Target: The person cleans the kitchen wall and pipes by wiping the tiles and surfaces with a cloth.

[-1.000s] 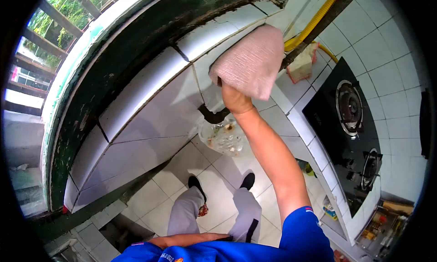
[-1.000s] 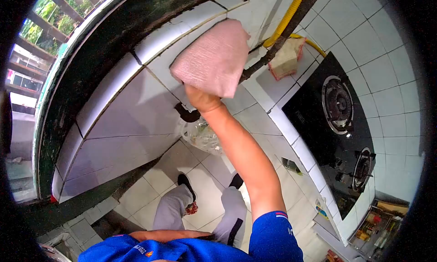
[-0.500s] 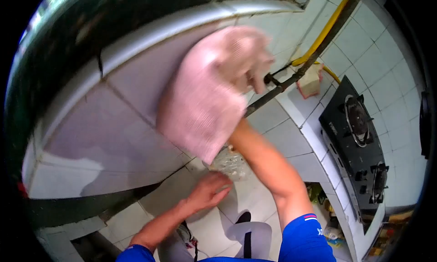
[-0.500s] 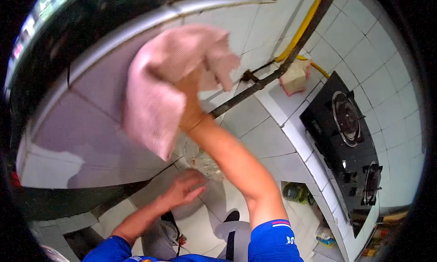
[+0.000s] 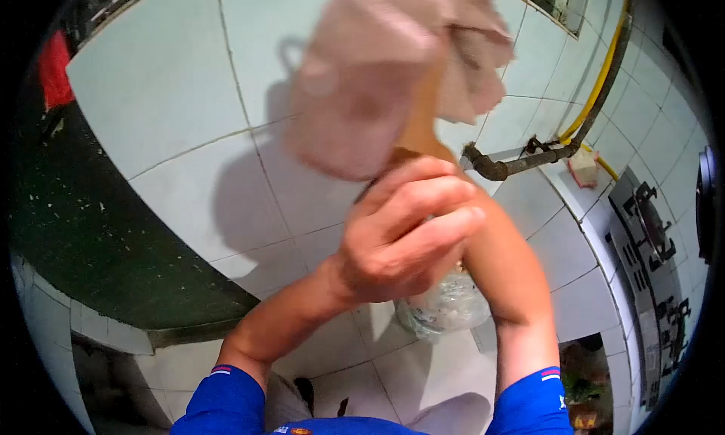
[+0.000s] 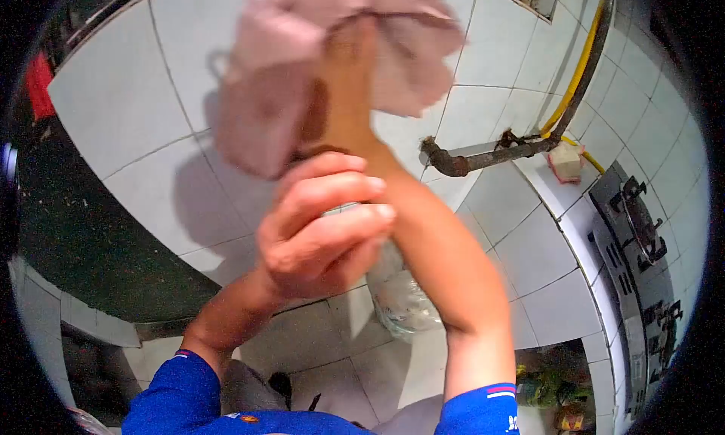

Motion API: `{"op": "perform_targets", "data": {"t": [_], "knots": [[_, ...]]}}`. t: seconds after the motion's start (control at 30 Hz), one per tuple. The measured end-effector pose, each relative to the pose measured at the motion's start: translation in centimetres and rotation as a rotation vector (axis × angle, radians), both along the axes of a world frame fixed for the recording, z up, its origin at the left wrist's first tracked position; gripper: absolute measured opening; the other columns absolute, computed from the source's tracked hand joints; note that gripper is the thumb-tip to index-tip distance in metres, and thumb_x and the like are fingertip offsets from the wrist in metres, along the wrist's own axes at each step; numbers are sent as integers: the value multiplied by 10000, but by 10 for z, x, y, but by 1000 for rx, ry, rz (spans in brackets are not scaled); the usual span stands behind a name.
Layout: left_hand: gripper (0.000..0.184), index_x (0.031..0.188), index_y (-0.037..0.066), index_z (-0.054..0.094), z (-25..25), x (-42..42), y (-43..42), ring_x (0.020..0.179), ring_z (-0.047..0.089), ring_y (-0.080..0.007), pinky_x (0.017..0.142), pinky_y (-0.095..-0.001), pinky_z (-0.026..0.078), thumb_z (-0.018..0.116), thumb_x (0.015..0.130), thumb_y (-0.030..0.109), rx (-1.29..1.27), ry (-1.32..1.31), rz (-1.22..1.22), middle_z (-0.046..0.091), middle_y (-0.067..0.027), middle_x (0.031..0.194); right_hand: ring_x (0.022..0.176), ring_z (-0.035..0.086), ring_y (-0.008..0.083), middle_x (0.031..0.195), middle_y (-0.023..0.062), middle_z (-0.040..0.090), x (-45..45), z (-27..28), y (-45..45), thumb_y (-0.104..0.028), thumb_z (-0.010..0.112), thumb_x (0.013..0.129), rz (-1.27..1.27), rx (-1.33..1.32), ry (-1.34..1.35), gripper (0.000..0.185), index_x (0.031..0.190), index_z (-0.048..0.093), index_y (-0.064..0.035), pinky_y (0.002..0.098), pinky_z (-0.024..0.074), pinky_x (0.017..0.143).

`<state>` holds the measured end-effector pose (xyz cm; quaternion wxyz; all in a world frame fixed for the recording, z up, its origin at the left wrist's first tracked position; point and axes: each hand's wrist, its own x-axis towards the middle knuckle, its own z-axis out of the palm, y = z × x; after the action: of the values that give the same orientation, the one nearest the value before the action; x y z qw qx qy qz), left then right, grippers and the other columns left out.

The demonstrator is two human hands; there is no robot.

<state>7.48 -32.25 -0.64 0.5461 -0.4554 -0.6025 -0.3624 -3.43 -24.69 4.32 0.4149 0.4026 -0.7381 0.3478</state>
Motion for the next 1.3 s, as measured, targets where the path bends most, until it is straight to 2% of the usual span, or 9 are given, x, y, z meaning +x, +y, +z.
{"op": "perform_targets", "data": {"t": [0.37, 0.43, 0.47, 0.7, 1.07, 1.1, 1.13, 1.2, 1.3], "knots": [[205, 1054, 59, 658, 32, 30, -117, 1222, 548, -367, 1075, -462, 407, 678, 856, 11, 157, 182, 818, 643, -133, 1216, 1372, 390, 379, 1432, 184, 469, 39, 4, -127, -341, 595, 870, 508, -85, 418, 568, 1364, 504, -76, 479, 264, 1160], [240, 1131, 44, 679, 34, 19, -121, 1244, 528, -378, 1110, -473, 354, 634, 895, 62, 173, 222, 922, 626, -155, 1272, 1115, 586, 389, 1190, 222, 615, 54, 26, -106, -244, 605, 845, 489, -77, 247, 427, 1211, 617, -25, 470, 444, 980], [301, 1201, 49, 679, 37, 11, -122, 1302, 475, -381, 1134, -492, 306, 585, 921, 104, 177, 209, 961, 591, -174, 1333, 1085, 593, 391, 1160, 227, 616, 30, 1, -143, -218, 617, 826, 595, -430, 442, 438, 1207, 612, -1, 460, 458, 946], [404, 1331, 87, 624, 68, -29, -51, 1403, 353, -418, 1189, -536, 171, 581, 936, 154, -78, 157, 1020, 456, -185, 1495, 1092, 590, 386, 1165, 226, 614, -9, 14, -38, -216, 618, 827, 277, -71, 263, 441, 1212, 609, -1, 455, 454, 951], [721, 1470, 133, 454, 102, -147, 135, 1408, 358, -322, 1131, -493, 309, 680, 833, 385, -650, 234, 641, 359, -92, 1571, 1104, 585, 380, 1172, 224, 612, -109, 33, 174, -214, 619, 828, -349, -181, -15, 445, 1220, 605, -1, 446, 449, 960], [394, 1171, 168, 698, 95, -172, 160, 1351, 423, -292, 1132, -513, 279, 656, 813, 328, -510, 376, 601, 569, -50, 1384, 1105, 584, 379, 1173, 224, 612, -113, 30, 188, -213, 619, 828, -386, -195, -47, 446, 1220, 605, -2, 446, 449, 961], [696, 1472, 132, 451, 99, -170, 174, 1408, 362, -308, 1160, -470, 264, 608, 857, 417, -783, 438, 845, 391, -103, 1549, 1106, 584, 378, 1174, 224, 612, -117, 28, 198, -213, 619, 828, -412, -209, -77, 446, 1221, 604, -2, 445, 448, 961], [475, 1226, 62, 651, 111, -182, 199, 1376, 410, -300, 1143, -421, 303, 587, 819, 299, -1036, 813, 911, 582, -151, 1348, 1108, 583, 377, 1175, 224, 611, -120, 24, 212, -213, 619, 829, -451, -231, -115, 447, 1223, 604, -2, 443, 447, 963], [200, 918, 92, 738, 112, -206, 239, 1023, 583, -294, 813, -492, 457, 636, 783, 200, -722, 311, 661, 648, -131, 1018, 1111, 582, 375, 1177, 223, 611, -121, 17, 217, -212, 619, 829, -474, -244, -145, 448, 1225, 602, -2, 441, 446, 965]]}}
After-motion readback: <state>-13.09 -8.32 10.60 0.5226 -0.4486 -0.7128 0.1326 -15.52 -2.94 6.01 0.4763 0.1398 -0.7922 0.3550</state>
